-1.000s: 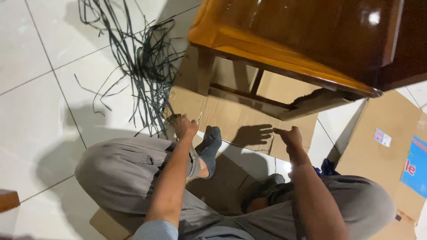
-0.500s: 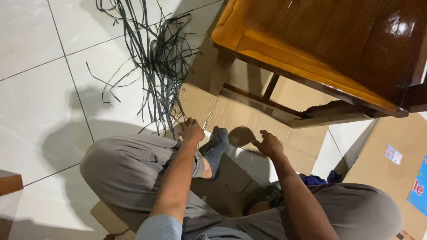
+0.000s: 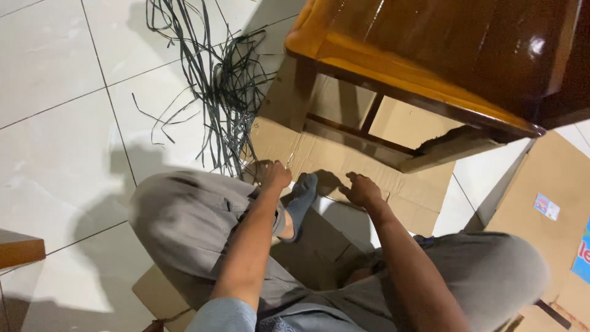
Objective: Cleaning a wooden chair with a cloth and then wrapping the legs with black plastic strips.
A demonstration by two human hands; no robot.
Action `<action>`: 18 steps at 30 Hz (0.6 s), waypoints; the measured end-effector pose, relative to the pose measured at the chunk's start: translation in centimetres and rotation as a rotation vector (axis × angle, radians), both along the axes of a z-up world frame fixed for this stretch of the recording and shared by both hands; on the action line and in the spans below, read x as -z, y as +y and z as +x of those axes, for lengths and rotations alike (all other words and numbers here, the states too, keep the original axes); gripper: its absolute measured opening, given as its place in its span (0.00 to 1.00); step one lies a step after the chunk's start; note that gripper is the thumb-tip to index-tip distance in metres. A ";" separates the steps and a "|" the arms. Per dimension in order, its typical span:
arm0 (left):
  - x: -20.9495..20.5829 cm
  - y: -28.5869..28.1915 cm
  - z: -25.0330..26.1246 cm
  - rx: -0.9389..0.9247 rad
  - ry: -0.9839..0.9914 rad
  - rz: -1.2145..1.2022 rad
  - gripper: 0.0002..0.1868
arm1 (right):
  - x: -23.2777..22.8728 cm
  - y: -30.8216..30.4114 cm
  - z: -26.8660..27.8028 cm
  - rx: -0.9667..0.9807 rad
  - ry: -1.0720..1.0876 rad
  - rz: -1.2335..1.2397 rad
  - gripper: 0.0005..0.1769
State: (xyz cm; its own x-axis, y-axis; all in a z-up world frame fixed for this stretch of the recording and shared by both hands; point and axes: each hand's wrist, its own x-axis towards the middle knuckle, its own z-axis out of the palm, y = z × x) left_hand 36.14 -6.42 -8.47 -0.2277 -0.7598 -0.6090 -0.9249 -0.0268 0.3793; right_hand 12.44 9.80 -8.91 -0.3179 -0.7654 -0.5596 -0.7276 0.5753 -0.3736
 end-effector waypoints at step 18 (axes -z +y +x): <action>3.9 -1.7 -3.0 0.233 0.160 -0.105 0.31 | 4.6 -0.3 5.4 -0.124 -0.102 0.012 0.36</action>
